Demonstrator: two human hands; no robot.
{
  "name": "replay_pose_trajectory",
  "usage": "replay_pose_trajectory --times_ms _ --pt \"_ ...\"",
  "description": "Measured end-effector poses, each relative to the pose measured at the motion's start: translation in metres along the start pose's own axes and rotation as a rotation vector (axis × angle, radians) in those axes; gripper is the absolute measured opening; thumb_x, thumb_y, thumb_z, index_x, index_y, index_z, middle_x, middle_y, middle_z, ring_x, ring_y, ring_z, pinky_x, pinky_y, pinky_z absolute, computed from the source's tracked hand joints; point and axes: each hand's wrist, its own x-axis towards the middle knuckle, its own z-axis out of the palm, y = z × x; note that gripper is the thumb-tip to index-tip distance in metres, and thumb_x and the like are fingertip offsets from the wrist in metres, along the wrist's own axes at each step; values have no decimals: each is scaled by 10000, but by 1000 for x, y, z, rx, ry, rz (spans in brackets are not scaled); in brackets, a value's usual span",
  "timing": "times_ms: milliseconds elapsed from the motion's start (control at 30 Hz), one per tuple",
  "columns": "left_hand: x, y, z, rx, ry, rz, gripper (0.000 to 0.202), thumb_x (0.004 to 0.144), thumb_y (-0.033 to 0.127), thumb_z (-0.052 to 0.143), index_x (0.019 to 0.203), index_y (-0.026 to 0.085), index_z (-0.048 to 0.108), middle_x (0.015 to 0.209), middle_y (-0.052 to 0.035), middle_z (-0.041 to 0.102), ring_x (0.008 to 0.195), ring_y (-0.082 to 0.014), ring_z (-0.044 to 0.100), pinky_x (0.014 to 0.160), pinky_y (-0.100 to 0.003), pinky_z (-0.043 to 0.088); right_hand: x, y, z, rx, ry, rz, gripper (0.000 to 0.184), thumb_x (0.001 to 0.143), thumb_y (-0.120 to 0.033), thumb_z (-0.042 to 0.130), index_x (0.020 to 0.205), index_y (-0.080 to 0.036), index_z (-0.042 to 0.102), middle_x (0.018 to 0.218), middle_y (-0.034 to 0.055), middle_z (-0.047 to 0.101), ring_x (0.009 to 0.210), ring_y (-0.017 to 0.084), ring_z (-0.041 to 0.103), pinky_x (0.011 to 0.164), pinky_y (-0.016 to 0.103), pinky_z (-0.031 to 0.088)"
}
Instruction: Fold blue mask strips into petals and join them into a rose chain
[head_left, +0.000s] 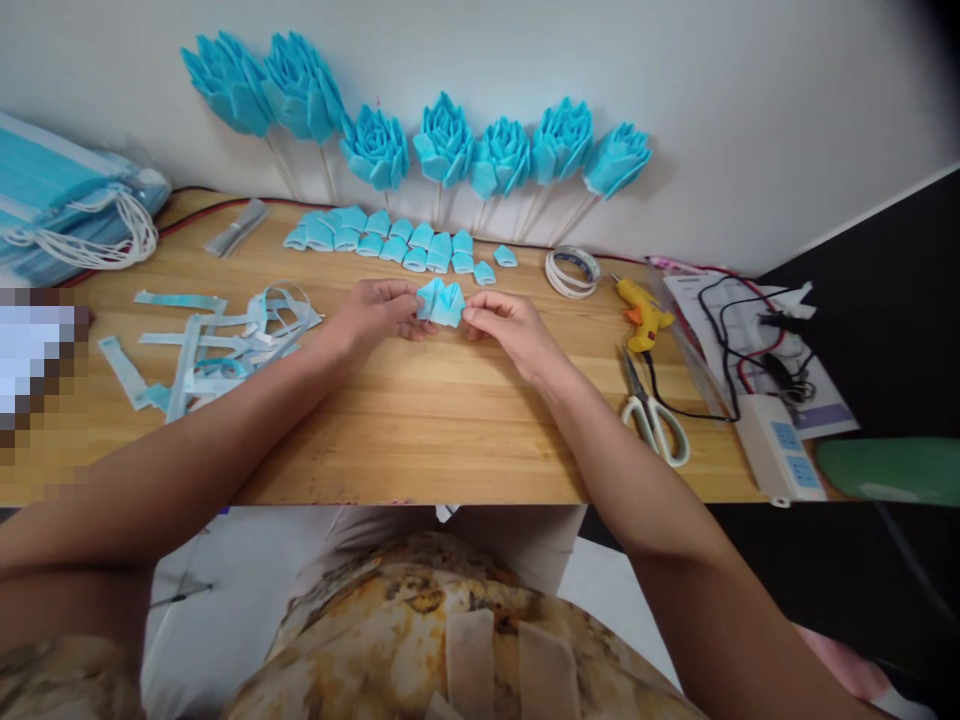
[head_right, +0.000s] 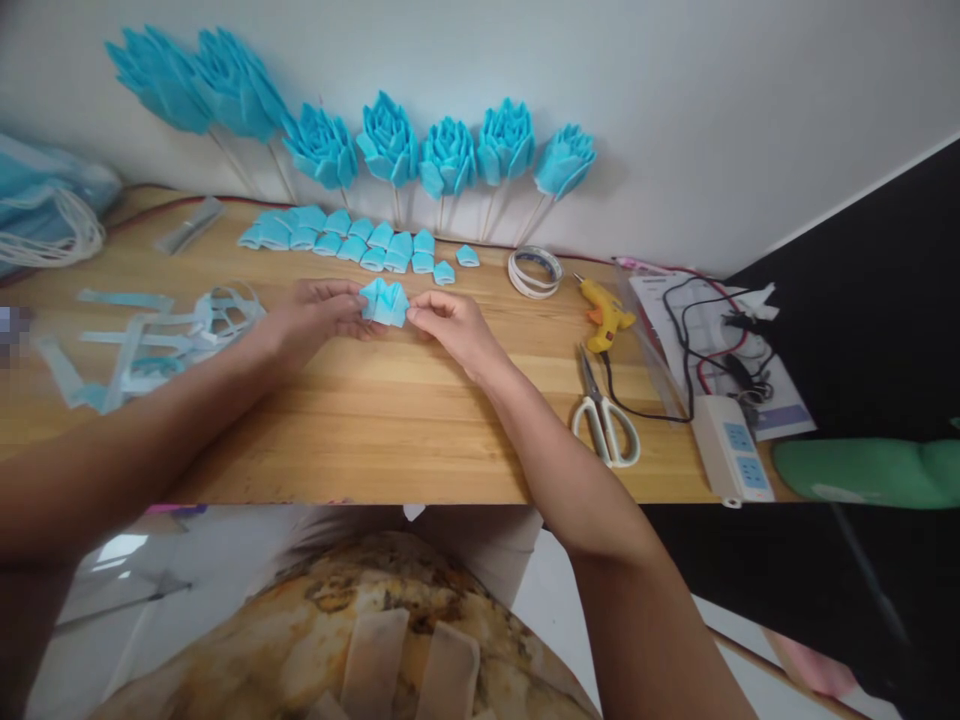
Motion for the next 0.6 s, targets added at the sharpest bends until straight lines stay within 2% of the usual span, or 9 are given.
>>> replay_pose_trajectory --times_ms 267,433,500,600 --pt "-1 0 2 -94 -24 1 84 880 200 637 850 140 688 774 -54 761 753 -188 754 711 -292 584 0 0 2 -18 21 5 187 718 -390 738 724 -214 673 660 -43 601 640 103 515 661 260 463" --pt "1 0 2 -148 -57 8 151 942 255 641 943 119 705 853 -87 784 729 -175 761 677 -271 590 0 0 3 -6 45 15 186 707 -387 746 720 -215 678 657 -39 604 639 106 524 649 257 475" --pt "2 -3 1 -151 -84 34 209 902 300 728 1006 121 707 913 -92 789 765 -183 769 722 -293 605 1 0 3 -9 56 17 186 707 -389 743 718 -215 678 656 -37 602 642 107 526 646 255 485" --pt "6 -11 -1 -180 -104 81 409 757 297 877 1088 141 695 941 -73 791 793 -198 775 768 -330 620 1 1 4 11 66 34 203 699 -402 748 728 -213 680 662 -37 589 626 99 513 587 238 476"
